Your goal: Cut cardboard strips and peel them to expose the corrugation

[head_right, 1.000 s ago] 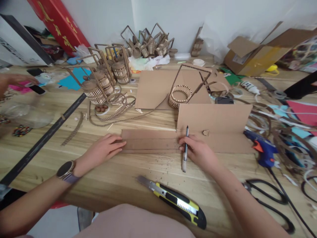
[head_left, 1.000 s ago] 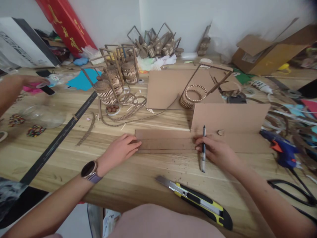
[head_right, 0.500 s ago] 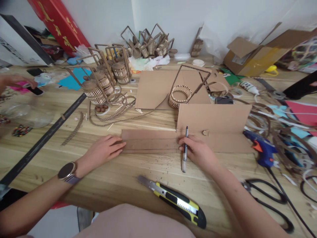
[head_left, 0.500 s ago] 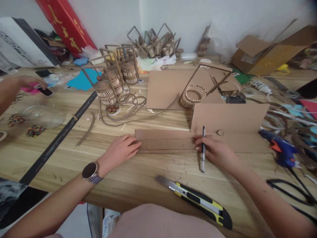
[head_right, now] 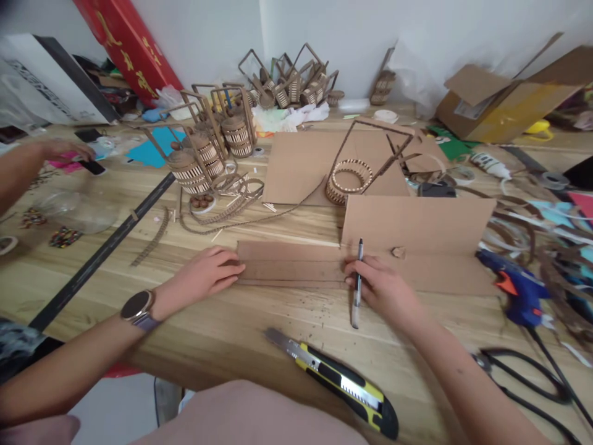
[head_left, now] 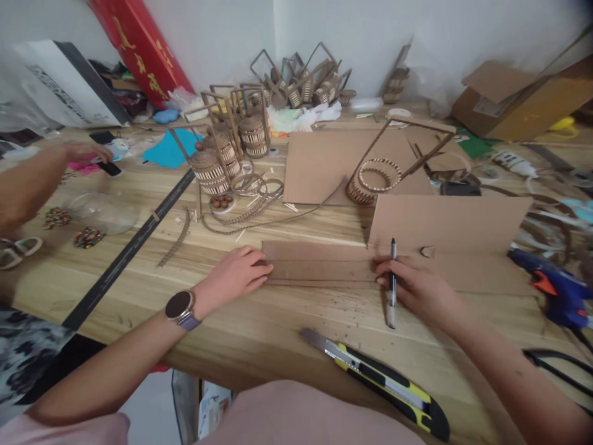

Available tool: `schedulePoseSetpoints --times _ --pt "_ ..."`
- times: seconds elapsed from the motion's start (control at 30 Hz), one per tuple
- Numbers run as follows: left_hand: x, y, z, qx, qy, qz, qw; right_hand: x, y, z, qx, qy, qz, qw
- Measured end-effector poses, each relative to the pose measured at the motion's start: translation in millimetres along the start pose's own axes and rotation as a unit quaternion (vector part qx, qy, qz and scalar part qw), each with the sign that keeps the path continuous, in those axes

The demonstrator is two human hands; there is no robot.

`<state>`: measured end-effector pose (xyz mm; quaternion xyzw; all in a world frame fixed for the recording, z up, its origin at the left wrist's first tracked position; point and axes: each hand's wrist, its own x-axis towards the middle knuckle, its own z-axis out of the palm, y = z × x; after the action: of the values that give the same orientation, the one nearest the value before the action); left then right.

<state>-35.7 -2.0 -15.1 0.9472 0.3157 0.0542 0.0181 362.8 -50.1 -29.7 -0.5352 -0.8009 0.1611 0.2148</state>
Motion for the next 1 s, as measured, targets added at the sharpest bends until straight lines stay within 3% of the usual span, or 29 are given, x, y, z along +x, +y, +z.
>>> schedulePoseSetpoints --times 0.2,0.43,0.67,0.8,0.9,1.0 --pt "26.7 -2.8 -17.3 -0.054 -0.113 0.012 0.992 0.5 3.3 0.6 0.001 0.000 -0.005 1.000" --pt "51.6 -6.9 -22.9 -0.051 -0.165 0.079 0.982 0.6 1.4 -1.7 -0.003 -0.008 -0.005 1.000" --pt "87.4 -6.6 -32.5 -0.023 -0.271 0.104 0.957 2.0 3.1 -3.6 -0.017 -0.012 -0.013 1.000" --pt "99.7 -6.4 -32.7 -0.056 -0.276 0.105 0.954 1.4 4.3 -2.1 -0.038 0.026 0.006 0.999" --pt "102.0 -8.0 -31.1 -0.078 -0.287 0.102 0.949 4.3 -17.1 2.0 -0.039 0.084 0.027 0.995" --pt "103.5 -9.6 -30.3 -0.082 -0.326 0.087 0.938 13.7 -62.1 10.9 0.053 0.098 0.027 0.993"
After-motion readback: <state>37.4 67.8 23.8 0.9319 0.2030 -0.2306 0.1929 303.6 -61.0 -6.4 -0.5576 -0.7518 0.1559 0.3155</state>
